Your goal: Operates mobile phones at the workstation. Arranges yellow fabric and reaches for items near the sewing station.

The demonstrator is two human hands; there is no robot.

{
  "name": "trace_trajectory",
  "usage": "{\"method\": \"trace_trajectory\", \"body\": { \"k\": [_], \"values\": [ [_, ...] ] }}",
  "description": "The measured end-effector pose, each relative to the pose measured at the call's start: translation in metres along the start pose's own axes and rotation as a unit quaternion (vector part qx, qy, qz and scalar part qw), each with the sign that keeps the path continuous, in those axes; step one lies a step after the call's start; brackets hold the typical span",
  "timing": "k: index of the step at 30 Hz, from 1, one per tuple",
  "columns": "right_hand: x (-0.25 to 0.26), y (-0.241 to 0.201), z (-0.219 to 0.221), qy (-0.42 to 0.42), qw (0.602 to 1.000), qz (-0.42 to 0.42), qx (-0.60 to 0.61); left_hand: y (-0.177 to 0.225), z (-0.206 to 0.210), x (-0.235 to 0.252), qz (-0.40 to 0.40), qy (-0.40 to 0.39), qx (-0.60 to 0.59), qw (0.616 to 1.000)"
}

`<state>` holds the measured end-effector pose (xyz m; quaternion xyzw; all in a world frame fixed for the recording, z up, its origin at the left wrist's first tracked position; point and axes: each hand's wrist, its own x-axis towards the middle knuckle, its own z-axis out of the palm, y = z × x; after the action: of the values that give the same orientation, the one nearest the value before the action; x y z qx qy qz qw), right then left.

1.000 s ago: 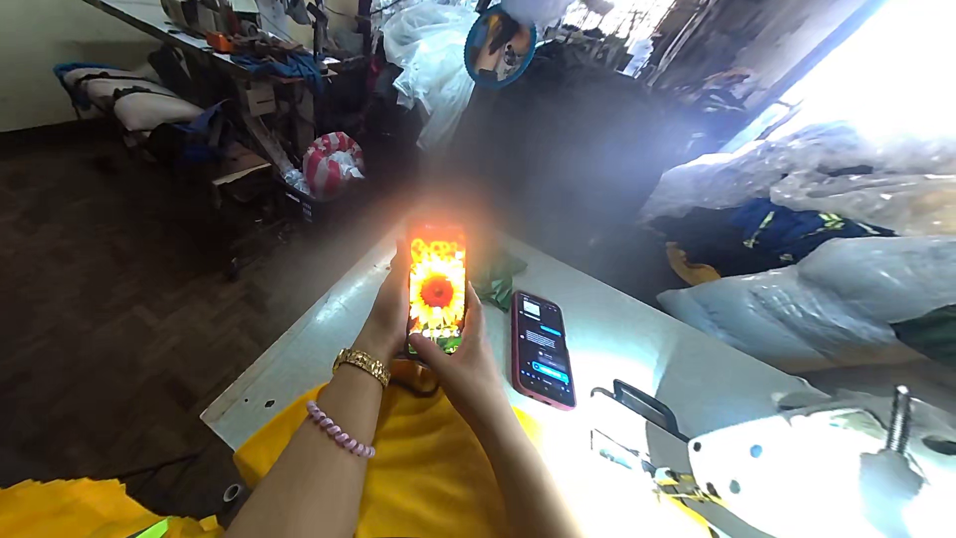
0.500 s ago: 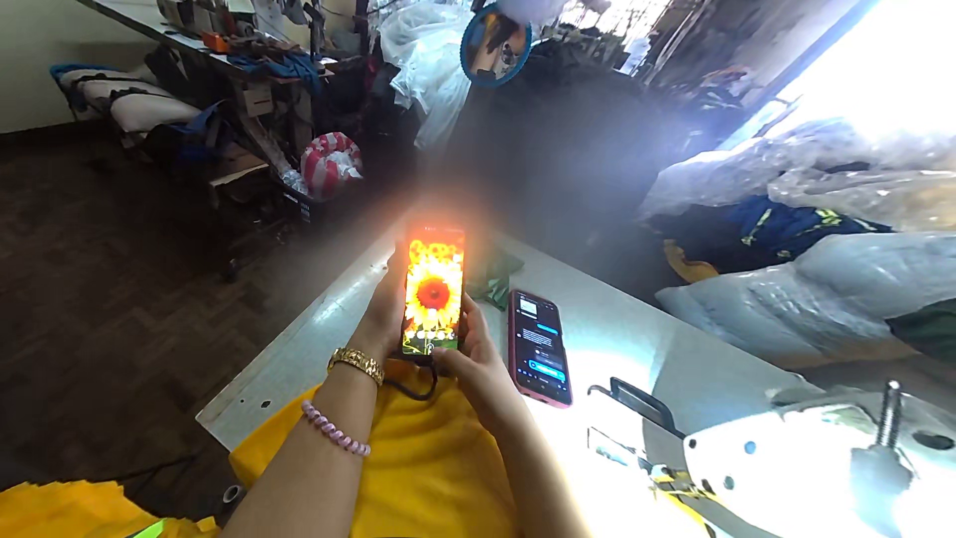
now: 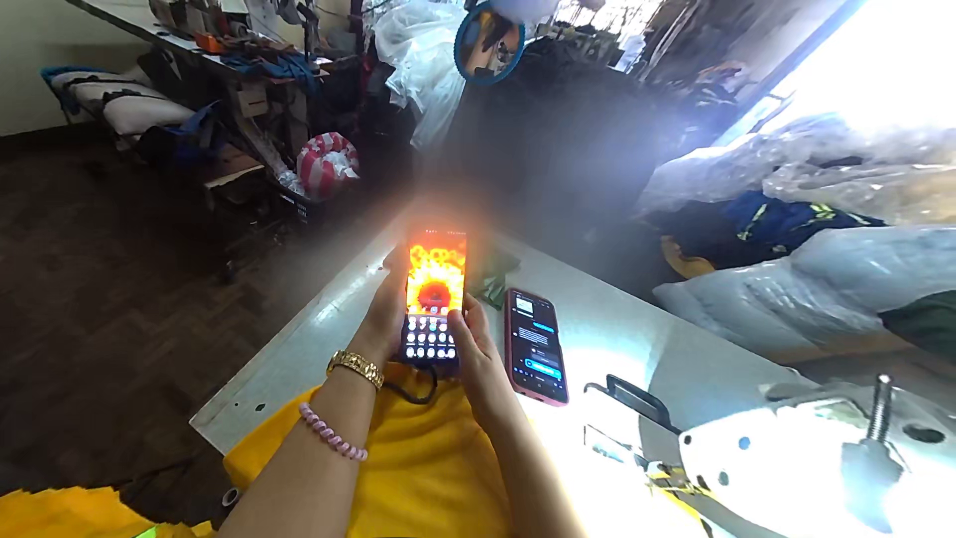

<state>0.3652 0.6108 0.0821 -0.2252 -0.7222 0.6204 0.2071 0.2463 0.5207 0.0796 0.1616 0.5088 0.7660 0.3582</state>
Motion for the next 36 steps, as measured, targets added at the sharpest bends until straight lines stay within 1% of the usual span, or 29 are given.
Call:
{"method": "trace_trajectory", "body": {
  "k": [2, 4, 6, 8, 9, 11, 14, 23, 33, 34, 36],
  "values": [
    [0.001, -0.001, -0.001, 0.019, 0.999, -0.022, -0.018, 0.003, 0.002, -0.001, 0.002, -0.019, -0.014, 1.000],
    [0.002, 0.000, -0.002, 0.067, 0.991, -0.074, -0.084, 0.004, 0.003, -0.002, -0.005, -0.030, -0.021, 0.999],
    [0.004, 0.000, -0.004, 0.123, 0.961, -0.147, -0.199, 0.002, 0.002, -0.001, -0.013, -0.030, -0.020, 0.999],
    [0.004, -0.005, -0.005, 0.160, 0.912, -0.219, -0.307, 0.001, 0.003, 0.000, -0.017, -0.025, -0.013, 0.999],
    [0.004, -0.008, -0.005, 0.168, 0.890, -0.239, -0.350, 0.001, 0.003, 0.000, -0.020, -0.023, -0.010, 0.999],
    [0.004, -0.012, -0.005, 0.171, 0.861, -0.253, -0.406, 0.001, 0.004, 0.001, -0.028, -0.027, -0.017, 0.999],
    [0.006, -0.014, -0.005, 0.173, 0.841, -0.257, -0.443, 0.000, 0.004, 0.001, -0.029, -0.044, -0.024, 0.998],
    [0.008, -0.017, -0.007, 0.177, 0.843, -0.247, -0.444, 0.001, 0.009, -0.002, -0.025, -0.053, 0.007, 0.998],
    [0.009, -0.018, 0.002, 0.153, 0.812, -0.265, -0.497, 0.000, 0.013, -0.002, -0.032, -0.057, 0.023, 0.998],
    [0.010, -0.019, 0.001, 0.152, 0.816, -0.268, -0.490, 0.000, 0.014, -0.002, -0.034, -0.055, 0.025, 0.998],
    [0.010, -0.020, 0.000, 0.160, 0.836, -0.275, -0.447, 0.000, 0.013, -0.001, -0.037, -0.050, 0.031, 0.998]
  ]
}}
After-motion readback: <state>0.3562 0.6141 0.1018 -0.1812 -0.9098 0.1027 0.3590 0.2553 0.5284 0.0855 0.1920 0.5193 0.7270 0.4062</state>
